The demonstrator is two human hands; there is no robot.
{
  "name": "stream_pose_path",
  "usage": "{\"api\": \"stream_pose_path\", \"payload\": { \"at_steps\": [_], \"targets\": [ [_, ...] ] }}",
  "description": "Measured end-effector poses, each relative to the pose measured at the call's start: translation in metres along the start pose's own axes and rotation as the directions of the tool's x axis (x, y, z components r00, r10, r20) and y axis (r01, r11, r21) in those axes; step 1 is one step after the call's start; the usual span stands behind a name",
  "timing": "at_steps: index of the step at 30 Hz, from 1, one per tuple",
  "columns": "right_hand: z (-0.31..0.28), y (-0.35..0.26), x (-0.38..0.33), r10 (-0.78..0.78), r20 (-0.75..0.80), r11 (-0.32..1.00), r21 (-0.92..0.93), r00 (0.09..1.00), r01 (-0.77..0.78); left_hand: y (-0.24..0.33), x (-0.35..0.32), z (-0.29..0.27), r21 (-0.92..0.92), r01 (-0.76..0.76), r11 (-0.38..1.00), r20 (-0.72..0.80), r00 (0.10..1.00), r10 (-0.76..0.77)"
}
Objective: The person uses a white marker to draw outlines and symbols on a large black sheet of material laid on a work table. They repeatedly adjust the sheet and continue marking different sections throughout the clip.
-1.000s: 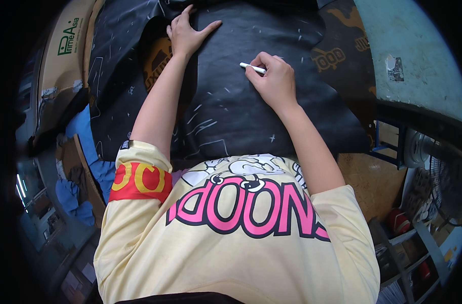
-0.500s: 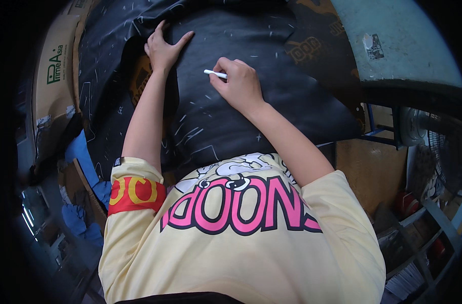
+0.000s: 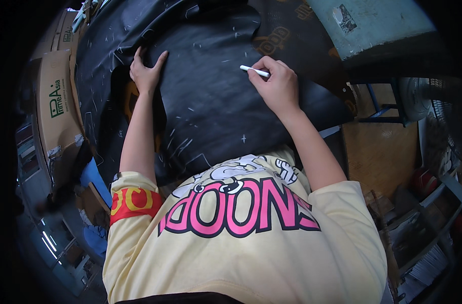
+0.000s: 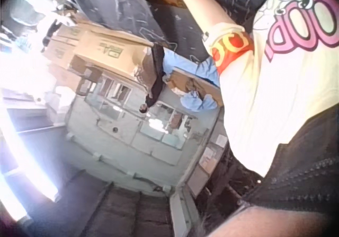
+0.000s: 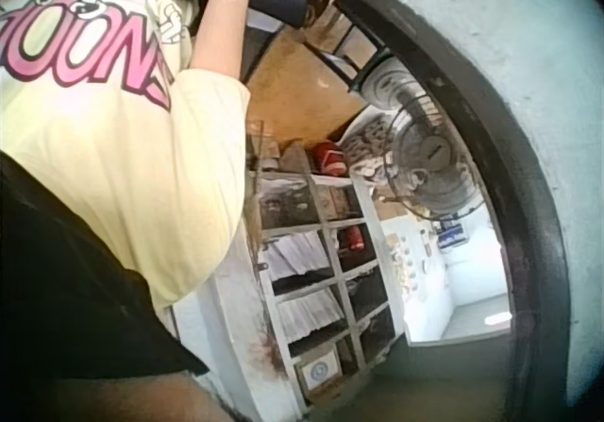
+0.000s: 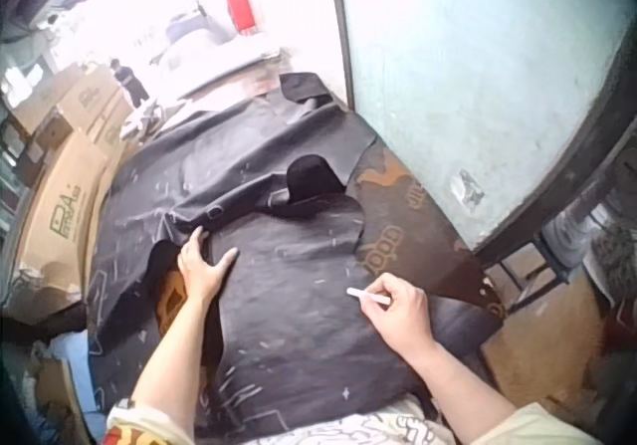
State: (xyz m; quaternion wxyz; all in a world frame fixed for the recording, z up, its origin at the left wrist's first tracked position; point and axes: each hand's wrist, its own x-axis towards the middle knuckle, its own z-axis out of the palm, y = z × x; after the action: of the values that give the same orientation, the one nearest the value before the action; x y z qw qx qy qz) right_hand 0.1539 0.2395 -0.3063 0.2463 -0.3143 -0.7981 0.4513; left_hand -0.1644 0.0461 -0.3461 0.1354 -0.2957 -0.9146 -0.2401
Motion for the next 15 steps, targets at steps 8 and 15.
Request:
{"api": "stream_pose_path", "payload": {
  "at_steps": [8,15],
  "targets": [
    [0.015,0.000,-0.001,-0.118,-0.014,0.989,-0.089,0.993,0.116,0.001,0.002,-0.002,-0.028,-0.023,0.999,0.019,1.000,0.024],
    [-0.030,0.026,0.010,0.057,-0.064,0.998,-0.001,0.996,-0.057,0.005,0.002,-0.003,-0.023,-0.026,0.999,0.013,1.000,0.026]
  ]
}}
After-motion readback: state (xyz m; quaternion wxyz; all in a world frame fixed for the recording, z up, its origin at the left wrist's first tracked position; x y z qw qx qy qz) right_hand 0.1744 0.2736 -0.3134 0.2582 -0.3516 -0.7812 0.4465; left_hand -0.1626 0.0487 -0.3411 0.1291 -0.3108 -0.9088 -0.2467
